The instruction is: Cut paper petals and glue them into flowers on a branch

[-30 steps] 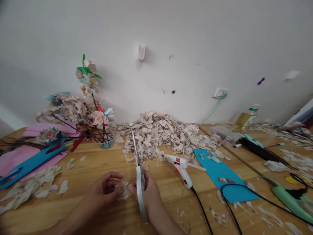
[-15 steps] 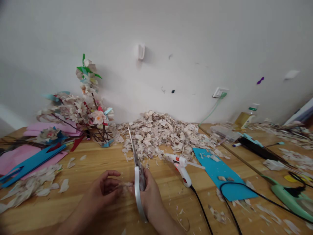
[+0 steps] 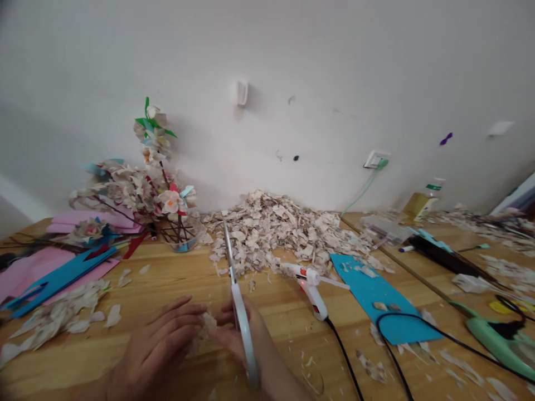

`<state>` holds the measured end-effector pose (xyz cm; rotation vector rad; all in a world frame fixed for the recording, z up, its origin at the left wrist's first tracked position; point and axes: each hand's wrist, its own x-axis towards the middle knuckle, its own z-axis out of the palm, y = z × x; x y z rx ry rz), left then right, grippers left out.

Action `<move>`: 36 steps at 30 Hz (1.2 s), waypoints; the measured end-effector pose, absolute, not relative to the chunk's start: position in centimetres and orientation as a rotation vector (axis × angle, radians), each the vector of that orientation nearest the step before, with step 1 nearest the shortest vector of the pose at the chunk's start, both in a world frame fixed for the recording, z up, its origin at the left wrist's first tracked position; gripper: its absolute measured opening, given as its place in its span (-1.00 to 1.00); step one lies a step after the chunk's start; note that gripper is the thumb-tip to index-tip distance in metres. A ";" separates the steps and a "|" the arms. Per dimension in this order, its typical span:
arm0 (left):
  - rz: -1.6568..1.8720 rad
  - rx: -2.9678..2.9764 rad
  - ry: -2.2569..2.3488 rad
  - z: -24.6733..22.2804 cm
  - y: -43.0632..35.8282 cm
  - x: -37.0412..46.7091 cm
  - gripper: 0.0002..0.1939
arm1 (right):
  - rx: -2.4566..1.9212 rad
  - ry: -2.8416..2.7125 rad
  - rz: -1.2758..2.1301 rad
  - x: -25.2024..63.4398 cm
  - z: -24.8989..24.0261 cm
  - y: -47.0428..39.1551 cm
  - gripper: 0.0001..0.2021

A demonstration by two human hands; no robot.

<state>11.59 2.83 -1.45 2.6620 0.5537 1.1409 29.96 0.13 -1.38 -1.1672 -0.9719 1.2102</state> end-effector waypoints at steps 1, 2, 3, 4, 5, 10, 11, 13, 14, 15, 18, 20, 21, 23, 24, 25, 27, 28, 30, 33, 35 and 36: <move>1.143 2.636 0.573 -1.6 2.8 11.7 -0.53 | -1.162 -0.970 1.231 29.9 -1.5 0.2 -0.61; 1.160 2.587 0.614 -1.8 2.8 11.8 -0.54 | -1.157 -0.972 1.243 29.8 -1.7 0.4 -0.61; 1.199 2.512 0.683 -2.1 2.9 12.0 -0.56 | -1.151 -0.971 1.249 29.8 -1.8 0.4 -0.60; 1.246 2.408 0.787 -2.3 3.0 12.2 -0.57 | -1.145 -0.971 1.248 29.8 -1.8 0.5 -0.60; 1.295 2.271 0.902 -2.5 3.1 12.4 -0.57 | -1.143 -0.972 1.246 29.8 -1.9 0.6 -0.60; 1.229 1.343 0.955 -1.8 3.6 13.4 -0.70 | -1.197 -0.970 1.243 30.4 -1.4 0.6 -0.61; 1.175 1.199 0.906 -1.6 3.7 13.6 -0.73 | -1.201 -0.965 1.247 30.4 -1.3 0.6 -0.61; 1.099 1.048 0.852 -1.3 3.9 13.9 -0.70 | -1.195 -0.957 1.253 30.4 -1.1 0.5 -0.63; 1.092 1.029 0.842 -1.2 4.0 14.1 -0.66 | -1.191 -0.954 1.255 30.4 -1.1 0.4 -0.64; 1.095 1.032 0.831 -1.2 4.0 14.3 -0.61 | -1.189 -0.949 1.258 30.3 -1.1 0.4 -0.65; 1.096 1.042 0.821 -1.2 3.9 14.6 -0.56 | -1.176 -0.951 1.266 30.1 -1.1 0.3 -0.66; 1.067 1.018 0.820 -1.2 3.9 14.7 -0.56 | -1.166 -0.961 1.265 30.1 -1.2 0.4 -0.65; 1.056 0.999 0.815 -1.3 3.9 14.7 -0.54 | -1.162 -0.962 1.260 30.1 -1.3 0.4 -0.65; 1.028 0.950 0.796 -1.5 4.1 14.6 -0.51 | -1.153 -0.956 1.269 30.1 -1.4 0.4 -0.65; 1.010 0.922 0.786 -1.7 4.2 14.6 -0.49 | -1.143 -0.954 1.277 30.2 -1.4 0.5 -0.64; 0.989 0.895 0.777 -1.9 4.3 14.5 -0.48 | -1.137 -0.961 1.286 30.2 -1.3 0.5 -0.64; 0.945 0.844 0.764 -2.3 4.4 14.5 -0.48 | -1.142 -0.982 1.308 30.3 -1.2 0.5 -0.63; 0.931 0.824 0.757 -2.4 4.4 14.5 -0.48 | -1.151 -0.991 1.310 30.3 -1.2 0.5 -0.62; 0.915 0.805 0.739 -2.4 4.4 14.4 -0.49 | -1.162 -1.003 1.316 30.4 -1.3 0.5 -0.61; 0.894 0.824 0.709 -1.8 4.3 14.3 -0.52 | -1.129 -1.005 1.324 30.5 -1.9 0.6 -0.60; 0.879 0.851 0.701 -1.3 4.3 14.2 -0.55 | -1.108 -0.999 1.332 30.5 -2.4 0.8 -0.59; 0.871 0.866 0.705 -1.1 4.2 14.1 -0.56 | -1.103 -0.999 1.335 30.6 -2.6 0.9 -0.59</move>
